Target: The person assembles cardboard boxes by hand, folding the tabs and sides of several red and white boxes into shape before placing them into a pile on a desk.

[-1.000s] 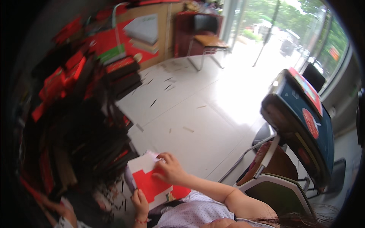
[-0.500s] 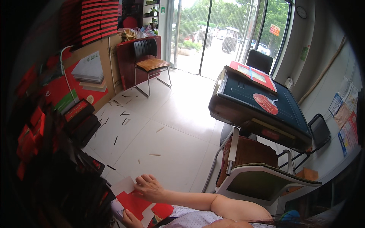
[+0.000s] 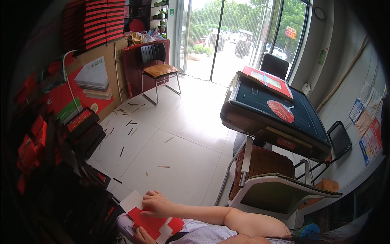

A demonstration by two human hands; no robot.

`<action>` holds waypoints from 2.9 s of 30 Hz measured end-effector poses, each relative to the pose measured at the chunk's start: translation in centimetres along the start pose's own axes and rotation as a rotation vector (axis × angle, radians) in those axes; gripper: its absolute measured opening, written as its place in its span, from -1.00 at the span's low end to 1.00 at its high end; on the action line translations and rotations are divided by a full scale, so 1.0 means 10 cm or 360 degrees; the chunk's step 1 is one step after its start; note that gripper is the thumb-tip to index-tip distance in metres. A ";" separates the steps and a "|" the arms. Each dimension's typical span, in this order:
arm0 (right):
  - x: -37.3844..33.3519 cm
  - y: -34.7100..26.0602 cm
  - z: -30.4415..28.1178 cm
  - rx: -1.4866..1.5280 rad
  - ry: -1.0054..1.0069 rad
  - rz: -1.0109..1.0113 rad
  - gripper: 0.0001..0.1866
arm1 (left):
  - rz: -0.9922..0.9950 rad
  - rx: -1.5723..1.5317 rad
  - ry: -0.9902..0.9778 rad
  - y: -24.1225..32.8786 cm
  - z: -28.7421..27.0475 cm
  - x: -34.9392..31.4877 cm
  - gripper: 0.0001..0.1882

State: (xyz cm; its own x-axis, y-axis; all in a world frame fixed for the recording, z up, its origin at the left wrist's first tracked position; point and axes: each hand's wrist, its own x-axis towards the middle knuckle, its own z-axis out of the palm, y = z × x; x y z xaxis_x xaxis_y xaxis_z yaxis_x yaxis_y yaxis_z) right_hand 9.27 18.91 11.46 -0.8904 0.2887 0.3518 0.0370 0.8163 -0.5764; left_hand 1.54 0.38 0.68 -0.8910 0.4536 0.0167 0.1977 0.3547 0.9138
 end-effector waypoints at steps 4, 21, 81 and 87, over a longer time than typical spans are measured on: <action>-0.01 -0.04 -0.07 0.0450 -0.0026 0.0129 -0.71 | 0.0052 -0.0044 -0.0002 0.17 0.06 0.03 -0.56; -0.02 -0.15 0.11 0.1118 0.0090 -0.0035 -0.70 | 0.0480 -0.0860 -0.0303 0.95 0.13 0.06 -0.33; -0.02 -0.14 0.58 0.1427 -0.0206 0.0010 0.13 | 0.0162 -0.0805 0.0372 0.42 -0.50 -0.25 -0.54; 0.00 -0.23 0.66 0.1048 -0.0229 -0.0168 -0.02 | 0.0245 -0.0614 0.0327 0.33 -0.57 -0.27 -0.41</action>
State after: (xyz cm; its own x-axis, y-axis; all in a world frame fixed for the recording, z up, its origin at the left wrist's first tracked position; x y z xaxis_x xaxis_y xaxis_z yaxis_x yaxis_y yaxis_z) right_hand 6.16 13.78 7.93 -0.9273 0.1179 0.3554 -0.2964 0.3488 -0.8891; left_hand 2.30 -4.32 5.92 -0.9335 0.2917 0.2083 0.2021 -0.0515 0.9780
